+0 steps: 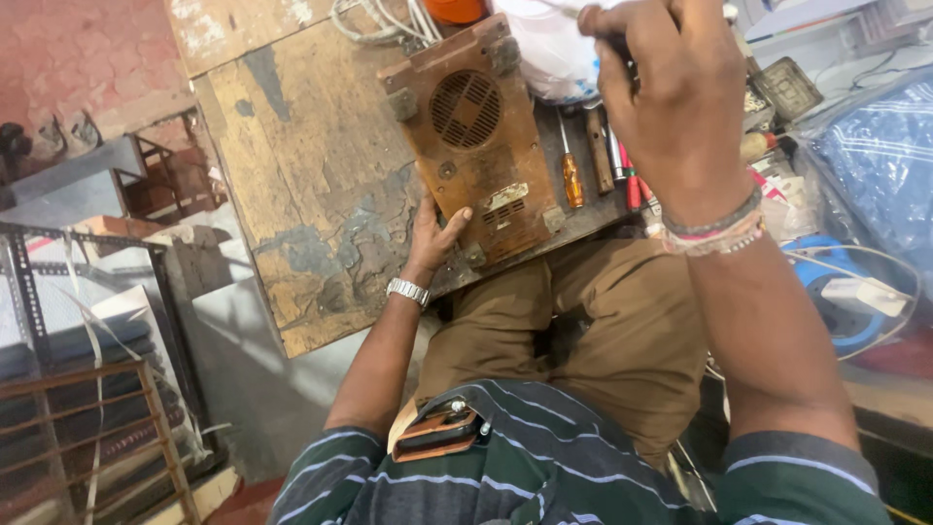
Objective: The person disassembles a vintage wooden radio by removing screws from the back panel. They open the casing to access the internal components and then use a multimeter to test the wiring.
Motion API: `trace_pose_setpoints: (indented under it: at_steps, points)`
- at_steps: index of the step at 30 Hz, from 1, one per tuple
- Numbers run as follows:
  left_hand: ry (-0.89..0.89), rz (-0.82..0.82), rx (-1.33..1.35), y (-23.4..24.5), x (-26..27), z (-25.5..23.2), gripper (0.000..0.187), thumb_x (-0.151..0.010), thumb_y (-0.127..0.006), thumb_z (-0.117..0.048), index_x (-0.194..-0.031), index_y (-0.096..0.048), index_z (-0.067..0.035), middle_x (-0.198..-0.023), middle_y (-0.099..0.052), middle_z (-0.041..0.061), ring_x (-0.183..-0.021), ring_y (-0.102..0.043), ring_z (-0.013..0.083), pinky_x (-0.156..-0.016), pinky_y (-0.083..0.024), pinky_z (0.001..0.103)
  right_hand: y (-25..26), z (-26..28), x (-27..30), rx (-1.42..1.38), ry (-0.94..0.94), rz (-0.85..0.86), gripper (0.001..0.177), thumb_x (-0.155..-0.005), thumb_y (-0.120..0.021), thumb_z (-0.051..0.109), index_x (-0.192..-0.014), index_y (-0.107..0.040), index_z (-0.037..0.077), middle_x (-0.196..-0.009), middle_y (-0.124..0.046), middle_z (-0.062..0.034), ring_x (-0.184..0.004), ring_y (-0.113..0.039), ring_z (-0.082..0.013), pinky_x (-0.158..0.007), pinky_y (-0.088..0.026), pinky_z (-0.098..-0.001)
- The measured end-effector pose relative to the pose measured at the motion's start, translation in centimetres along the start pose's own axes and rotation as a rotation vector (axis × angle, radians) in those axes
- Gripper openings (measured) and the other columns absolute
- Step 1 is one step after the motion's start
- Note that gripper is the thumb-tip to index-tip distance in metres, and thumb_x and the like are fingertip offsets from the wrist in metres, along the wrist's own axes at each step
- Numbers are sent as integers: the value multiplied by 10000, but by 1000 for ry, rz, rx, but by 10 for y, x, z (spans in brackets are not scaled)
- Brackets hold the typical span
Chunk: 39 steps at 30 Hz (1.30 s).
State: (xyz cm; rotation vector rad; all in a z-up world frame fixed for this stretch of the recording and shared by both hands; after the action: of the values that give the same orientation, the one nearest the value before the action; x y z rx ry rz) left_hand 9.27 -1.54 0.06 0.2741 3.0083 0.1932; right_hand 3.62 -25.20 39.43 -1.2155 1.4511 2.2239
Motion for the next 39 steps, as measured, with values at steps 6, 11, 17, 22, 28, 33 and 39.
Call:
trace_pose_setpoints:
  at_steps: [6,11,17,22,28,33,39]
  points:
    - [-57,-26,13,1,2,-8,938,-944,-757,-208,-1641,-143,-76,-1449,-574,147,-1268,-581,217,-1082,-473,343,-41,26,0,-184,25,99,227,-972,-802,-4,-1131,-643,26,-1064,-517,-125,-884,-621,-249,-743,-541,-345]
    - [-95,-36,-109,3,3,-16,961,-951,-774,-235,-1659,-136,-106,-1515,-553,172,-1337,-578,245,-1123,-456,356,-65,49,-4,-186,52,95,239,-978,-806,35,-1160,-660,88,-1029,-518,-94,-939,-628,-283,-810,-530,-392]
    - [-76,-38,-174,2,0,-11,987,-951,-791,-255,-1677,-130,-152,-1549,-540,181,-1388,-568,256,-1156,-450,367,-73,66,-16,-121,73,152,191,-1005,-811,83,-1125,-663,96,-1074,-523,-121,-887,-607,-306,-774,-513,-409]
    - [-137,-26,-90,3,1,-22,1059,-943,-782,-244,-1678,-22,-191,-1603,-473,196,-1429,-523,286,-1181,-413,382,-68,81,-27,-112,151,155,248,-945,-794,59,-1128,-629,86,-1103,-539,-151,-938,-622,-340,-792,-520,-427]
    - [-78,-10,-138,3,2,-12,1080,-939,-780,-283,-1669,14,-217,-1584,-487,190,-1427,-527,294,-1171,-425,386,-73,89,-44,-11,197,229,250,-996,-765,98,-1202,-646,21,-1069,-576,-189,-837,-618,-315,-695,-514,-411]
    - [-50,8,-304,2,-4,0,838,-987,-814,-301,-1623,-274,-215,-1564,-578,177,-1456,-569,287,-1210,-450,384,-85,137,-27,145,542,221,104,-874,-713,62,-957,-654,39,-998,-610,-132,-819,-629,-245,-651,-524,-361]
    - [-75,-6,-114,6,2,-18,1060,-937,-771,-257,-1674,-15,-155,-1554,-512,205,-1425,-527,282,-1171,-427,377,-61,79,-15,-65,226,40,101,-936,-787,32,-968,-692,39,-1143,-629,-120,-903,-637,-260,-699,-527,-354]
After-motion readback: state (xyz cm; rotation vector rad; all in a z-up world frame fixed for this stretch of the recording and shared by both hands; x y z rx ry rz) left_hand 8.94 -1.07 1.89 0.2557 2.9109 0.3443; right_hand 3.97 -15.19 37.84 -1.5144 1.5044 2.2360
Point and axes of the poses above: each hand's wrist, its own x-axis away from the middle knuckle, its own y-axis out of the back of the hand, z = x × y, the point moved 9 cm from there along -x, towards the middle knuckle
